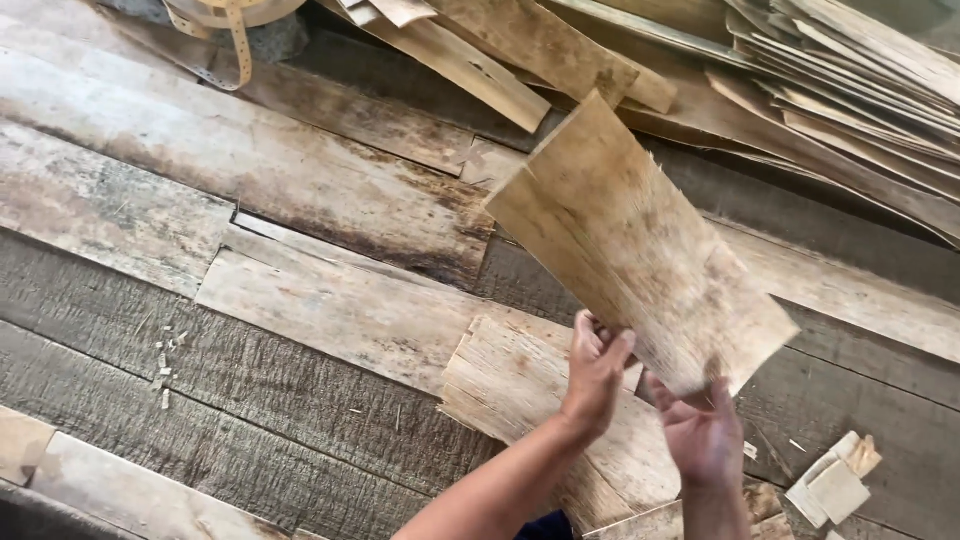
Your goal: The person arranges rectangular wood planks on a wooden workbench, using a red utility knife to trim edges and fit pieces together. The person repeatedly picks up planks, aligns them, and cuts small sections to create a continuous surface.
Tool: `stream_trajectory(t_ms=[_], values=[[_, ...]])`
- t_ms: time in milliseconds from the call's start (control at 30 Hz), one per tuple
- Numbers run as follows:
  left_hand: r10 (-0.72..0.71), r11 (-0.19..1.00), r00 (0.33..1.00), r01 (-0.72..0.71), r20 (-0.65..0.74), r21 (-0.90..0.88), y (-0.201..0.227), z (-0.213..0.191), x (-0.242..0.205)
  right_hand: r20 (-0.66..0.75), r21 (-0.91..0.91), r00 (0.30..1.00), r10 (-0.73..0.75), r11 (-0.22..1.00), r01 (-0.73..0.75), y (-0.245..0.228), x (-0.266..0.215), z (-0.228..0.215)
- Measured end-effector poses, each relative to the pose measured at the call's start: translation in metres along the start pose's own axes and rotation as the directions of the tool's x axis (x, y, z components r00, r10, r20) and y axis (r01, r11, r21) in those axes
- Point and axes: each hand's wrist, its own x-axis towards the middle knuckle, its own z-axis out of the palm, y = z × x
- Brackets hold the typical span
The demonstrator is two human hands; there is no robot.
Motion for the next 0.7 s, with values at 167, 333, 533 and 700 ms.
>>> stream_trajectory(t_ms=[167, 333, 533, 700], values=[[-0.207, 0.824, 0.977, 0.206, -0.057, 0.528, 0.013, -0.017, 0.007, -0.136, 0.250, 0.991, 0.008, 0.968, 0.026, -0.017, 0.051, -0.023], [-0.428, 0.524, 0.904, 0.239, 0.011, 0.818, 0.055, -0.044, 0.004, -0.156, 0.176, 0.987, -0.033, 0.983, 0.060, -0.013, 0.113, -0.073], [0.505, 0.000, 0.845, -0.202, 0.175, 0.979, 0.065, -0.110, 0.056, -0.273, 0.042, 0.960, 0.061, 0.998, -0.051, -0.009, 0.139, -0.087], [0.619, -0.192, 0.738, -0.188, 0.267, 0.963, 0.082, -0.153, 0.103, -0.286, -0.104, 0.958, 0.028, 0.993, -0.060, -0.013, 0.140, -0.071]])
